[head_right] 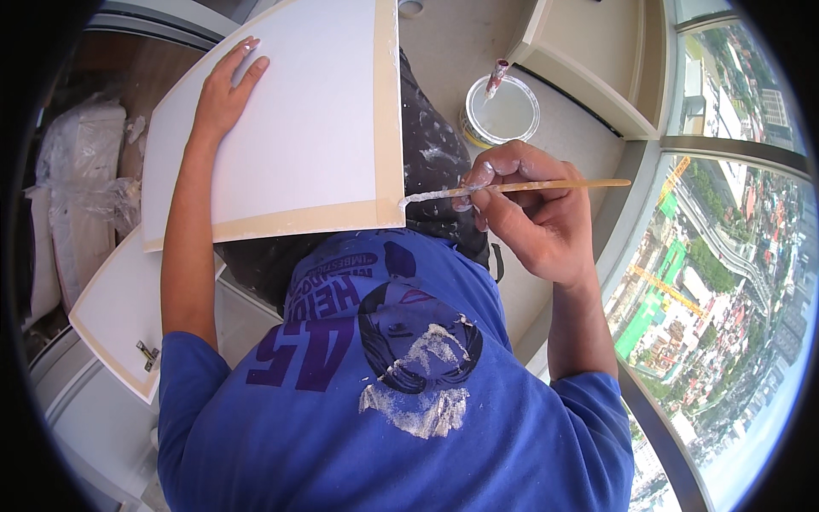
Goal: The person paints the edge of a white cabinet door using a paint brush. They dip the brush into a small container of white paint and apply it to the border of the door, moving the door to reach different sides.
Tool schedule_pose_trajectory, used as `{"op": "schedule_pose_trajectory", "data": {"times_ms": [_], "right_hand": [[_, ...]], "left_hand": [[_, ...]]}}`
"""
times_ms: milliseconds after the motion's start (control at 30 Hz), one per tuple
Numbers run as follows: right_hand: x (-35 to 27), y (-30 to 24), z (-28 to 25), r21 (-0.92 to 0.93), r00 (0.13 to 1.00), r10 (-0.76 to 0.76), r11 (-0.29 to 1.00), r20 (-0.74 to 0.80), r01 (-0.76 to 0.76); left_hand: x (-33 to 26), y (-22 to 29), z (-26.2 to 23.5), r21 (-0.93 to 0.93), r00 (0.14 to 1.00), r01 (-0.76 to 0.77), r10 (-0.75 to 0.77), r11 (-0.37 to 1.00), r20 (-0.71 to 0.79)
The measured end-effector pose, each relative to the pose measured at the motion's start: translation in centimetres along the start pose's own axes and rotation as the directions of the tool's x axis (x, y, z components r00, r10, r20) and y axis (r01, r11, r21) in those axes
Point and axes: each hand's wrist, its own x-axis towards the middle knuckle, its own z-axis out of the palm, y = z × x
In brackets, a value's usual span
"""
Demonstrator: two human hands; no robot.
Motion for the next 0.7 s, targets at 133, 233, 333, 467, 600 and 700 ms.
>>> {"op": "schedule_pose_trajectory", "data": {"times_ms": [133,233,333,467,600,700], "right_hand": [[0.30,0.04,0.33,0.008,0.996,-0.015,1.000,-0.084,0.016],[0.28,-0.33,0.53,-0.005,0.995,-0.008,1.000,-0.097,0.007],[0.17,-0.60,-0.03,-0.145,1.000,-0.017,0.989,0.011,0.018],[-0.01,-0.77,-0.04,-0.147,0.998,-0.045,0.988,0.037,0.050],[0.37,-0.78,0.14,-0.143,1.000,-0.013,0.990,-0.011,0.011],[0.95,-0.27,0.56,-0.140,0.995,-0.041,0.990,-0.093,0.028]], "left_hand": [[-0.11,-0.06,0.12,0.016,1.000,0.009,-0.009,1.000,-0.004],[-0.05,-0.04,0.07,0.011,1.000,0.009,-0.009,1.000,0.001],[-0.14,-0.28,0.15,0.005,1.000,0.008,-0.008,1.000,0.005],[-0.15,-0.12,0.14,0.011,1.000,0.018,-0.019,1.000,0.007],[-0.06,-0.15,0.11,0.001,1.000,0.017,-0.017,1.000,0.011],[-0.04,-0.26,0.12,-0.006,1.000,0.016,-0.016,1.000,0.013]]}}
